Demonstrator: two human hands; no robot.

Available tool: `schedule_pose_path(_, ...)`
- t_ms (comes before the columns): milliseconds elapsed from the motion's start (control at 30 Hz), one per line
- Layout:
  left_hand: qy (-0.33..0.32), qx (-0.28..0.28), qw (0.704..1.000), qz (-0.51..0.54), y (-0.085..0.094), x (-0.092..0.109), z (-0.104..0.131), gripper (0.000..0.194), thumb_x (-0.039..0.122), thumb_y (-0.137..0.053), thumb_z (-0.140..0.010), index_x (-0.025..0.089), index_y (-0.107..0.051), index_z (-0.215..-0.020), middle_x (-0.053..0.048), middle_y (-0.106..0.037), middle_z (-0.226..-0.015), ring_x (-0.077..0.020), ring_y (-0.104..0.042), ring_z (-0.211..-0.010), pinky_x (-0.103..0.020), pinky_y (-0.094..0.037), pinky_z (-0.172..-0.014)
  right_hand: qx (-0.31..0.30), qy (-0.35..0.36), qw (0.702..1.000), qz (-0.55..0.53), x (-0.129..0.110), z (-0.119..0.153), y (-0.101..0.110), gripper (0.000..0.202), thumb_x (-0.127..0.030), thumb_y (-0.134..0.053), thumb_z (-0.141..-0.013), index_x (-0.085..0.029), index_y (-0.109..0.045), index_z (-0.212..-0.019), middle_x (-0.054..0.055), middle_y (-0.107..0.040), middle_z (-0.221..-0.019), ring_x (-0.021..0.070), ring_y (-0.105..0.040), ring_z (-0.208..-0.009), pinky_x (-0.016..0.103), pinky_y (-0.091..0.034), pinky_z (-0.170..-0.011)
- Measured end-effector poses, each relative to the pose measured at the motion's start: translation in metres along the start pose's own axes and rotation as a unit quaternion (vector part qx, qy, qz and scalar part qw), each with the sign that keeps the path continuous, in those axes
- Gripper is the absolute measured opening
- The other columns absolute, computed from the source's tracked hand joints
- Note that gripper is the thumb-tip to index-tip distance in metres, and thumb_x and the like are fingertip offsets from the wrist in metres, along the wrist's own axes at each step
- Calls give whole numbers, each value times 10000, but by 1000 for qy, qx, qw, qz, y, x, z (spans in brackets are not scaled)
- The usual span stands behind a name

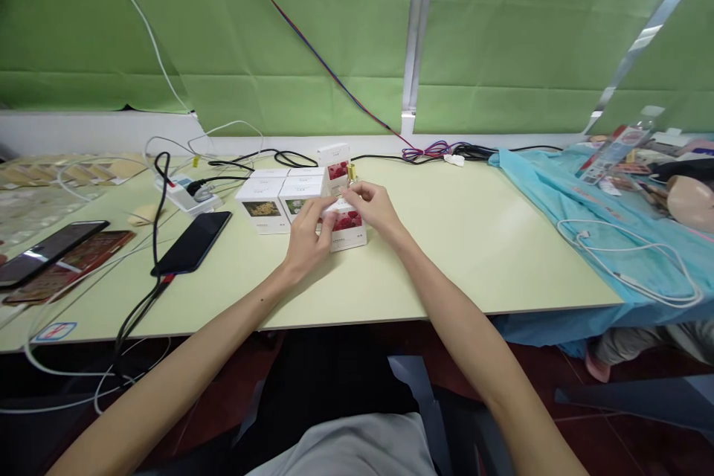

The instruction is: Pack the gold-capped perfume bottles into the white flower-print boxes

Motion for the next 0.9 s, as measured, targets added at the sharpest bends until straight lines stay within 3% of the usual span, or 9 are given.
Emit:
schedule_pose_path(167,-10,23,1000,-12,3,2,-1,266,280,-428,-1043,200,-625,-1202,-97,-637,-1106,-230,-608,-1052,-399,-514,-934,-56,62,996,37,-4,1,-5,436,-599,-767,-734,-175,-707,-817,28,-685,-834,150,-589,-780,268,-477,-697)
schedule_pose_path(567,-36,89,995,-36,14,4,-5,198,203,-430,-1030,182,-626,-1014,-77,-634,-982,-201,-605,-944,-347,-487,-841,-154,61,986,10,-3,6,-12,417,-471,-829,-733,-184,-690,-1001,53,-705,-977,165,-637,-837,289,-526,-713)
schedule_pose_path(767,-145,196,959,-147,24,19,0,93,184,-561,-947,183,-643,-991,-98,-643,-937,-243,-570,-922,-412,-440,-827,-199,80,976,38,-3,8,-16,423,-429,-809,-763,-168,-688,-1074,86,-708,-1061,194,-658,-911,290,-544,-726)
schedule_pose_path(900,-242,181,942,-147,19,33,6,104,141,-607,-884,190,-629,-973,-82,-647,-874,-234,-567,-866,-397,-441,-774,-212,125,967,61,1,7,-19,364,-322,-738,-790,-173,-675,-1117,96,-702,-1126,210,-664,-970,320,-556,-784)
Point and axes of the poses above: each hand's wrist, its own z-axis away from the middle knuckle, its own y-axis out of the back of the hand, x = y × z, the point moved 5 cm from there along -z, towards the middle knuckle
